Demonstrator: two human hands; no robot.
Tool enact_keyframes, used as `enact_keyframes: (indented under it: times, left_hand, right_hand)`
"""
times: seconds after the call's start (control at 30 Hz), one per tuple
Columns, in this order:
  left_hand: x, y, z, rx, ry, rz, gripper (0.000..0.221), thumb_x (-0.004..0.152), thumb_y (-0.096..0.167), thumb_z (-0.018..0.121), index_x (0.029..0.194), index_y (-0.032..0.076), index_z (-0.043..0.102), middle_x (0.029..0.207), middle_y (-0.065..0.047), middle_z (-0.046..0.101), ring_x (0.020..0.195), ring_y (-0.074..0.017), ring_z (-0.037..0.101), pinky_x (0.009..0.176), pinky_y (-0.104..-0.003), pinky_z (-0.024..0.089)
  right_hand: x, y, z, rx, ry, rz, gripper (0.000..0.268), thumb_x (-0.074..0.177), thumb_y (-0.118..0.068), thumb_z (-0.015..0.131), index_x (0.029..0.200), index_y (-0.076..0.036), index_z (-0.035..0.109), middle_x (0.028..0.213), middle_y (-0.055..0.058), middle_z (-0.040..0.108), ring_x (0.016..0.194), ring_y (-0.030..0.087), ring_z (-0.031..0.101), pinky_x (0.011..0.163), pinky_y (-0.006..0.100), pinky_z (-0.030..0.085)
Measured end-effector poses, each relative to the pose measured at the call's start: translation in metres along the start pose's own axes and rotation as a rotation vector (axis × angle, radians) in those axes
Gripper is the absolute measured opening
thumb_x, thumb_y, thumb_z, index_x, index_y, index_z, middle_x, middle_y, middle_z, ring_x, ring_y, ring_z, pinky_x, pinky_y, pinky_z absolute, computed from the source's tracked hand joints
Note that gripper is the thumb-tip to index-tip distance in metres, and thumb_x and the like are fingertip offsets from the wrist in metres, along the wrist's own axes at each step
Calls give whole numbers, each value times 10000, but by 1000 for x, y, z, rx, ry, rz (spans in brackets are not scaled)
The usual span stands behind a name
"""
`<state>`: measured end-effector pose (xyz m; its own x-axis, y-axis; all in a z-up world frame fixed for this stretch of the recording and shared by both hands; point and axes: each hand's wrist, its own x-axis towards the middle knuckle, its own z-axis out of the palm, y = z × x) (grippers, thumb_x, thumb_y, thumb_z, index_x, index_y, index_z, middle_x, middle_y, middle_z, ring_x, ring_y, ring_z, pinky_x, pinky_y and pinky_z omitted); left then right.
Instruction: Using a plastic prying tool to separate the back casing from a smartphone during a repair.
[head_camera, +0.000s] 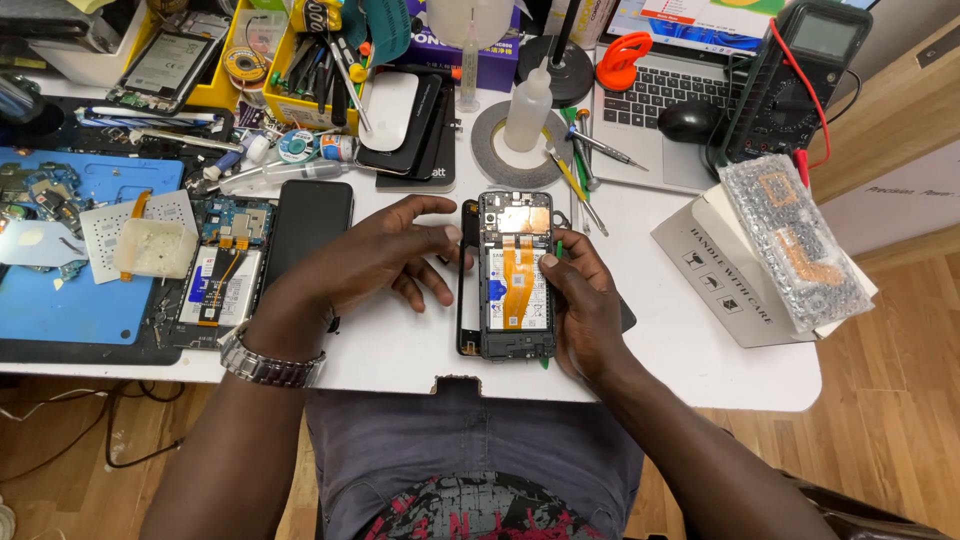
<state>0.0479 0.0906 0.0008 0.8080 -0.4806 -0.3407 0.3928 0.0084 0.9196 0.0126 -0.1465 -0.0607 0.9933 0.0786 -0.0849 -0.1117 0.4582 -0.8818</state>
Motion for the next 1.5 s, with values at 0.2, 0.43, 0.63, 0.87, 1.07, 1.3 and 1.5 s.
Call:
enact_keyframes:
  times: [0.2, 0.43, 0.63, 0.87, 1.07, 1.3, 1.5]
  left_hand:
    - [11, -17, -2, 323, 200, 68, 627, 887, 115, 725, 1425, -54, 449, 876, -173, 667, 553, -207, 703, 430, -287, 578]
    - [-23, 21, -3, 708, 361, 31, 604, 874, 90, 644, 1463, 36, 523, 938, -210, 715, 645, -266, 736, 539, -385, 587]
    - [-22, 21, 17, 1029, 584, 85, 514, 925, 340, 674, 1363, 75, 632, 1098, -224, 653, 941, -475, 707, 777, -586, 562]
    - [-13, 19, 74, 391, 165, 140, 701, 959, 437, 556, 1447, -56, 463, 1174, -374, 665, 995, -493, 739, 807, -544, 597]
    - [7, -19, 79, 137, 240, 356, 700, 966, 334, 596, 1488, -66, 358, 1206, -372, 621, 1060, -423, 677, 841, -519, 559]
    - [12, -26, 72, 89, 236, 382, 617, 990, 270, 562, 1474, -56, 363, 1248, -326, 606, 1108, -379, 636, 967, -544, 516]
    - [3, -19, 70, 83, 210, 359, 517, 993, 178, 557, 1438, -39, 407, 1260, -308, 620, 1148, -362, 623, 1007, -555, 484]
  right_hand:
    - [-4, -5, 5, -6, 46, 0, 357, 929, -174, 576, 1262, -71, 504, 996, 108, 675, 893, 191, 710, 851, 333, 616]
    - [-5, -7, 11, -3, 58, -6, 359, 923, -170, 569, 1261, -69, 504, 980, 119, 669, 875, 198, 707, 839, 338, 615]
    - [-1, 0, 1, 21, 39, -20, 359, 931, -168, 586, 1269, -78, 505, 971, 120, 695, 872, 188, 711, 834, 327, 611]
    - [1, 2, -3, 20, -20, -28, 377, 940, -173, 594, 1288, -67, 494, 964, 141, 707, 858, 198, 720, 826, 329, 619]
    - [0, -2, 5, -11, -37, -76, 375, 962, -171, 608, 1297, -57, 483, 930, 123, 719, 857, 188, 711, 829, 308, 607]
    - [1, 0, 0, -114, -66, -32, 435, 962, -214, 596, 1336, -40, 460, 944, 164, 709, 832, 209, 702, 814, 353, 612]
    - [-1, 2, 1, -204, -61, -61, 368, 1039, -191, 495, 1362, -14, 481, 766, 59, 526, 419, 125, 545, 364, 214, 505]
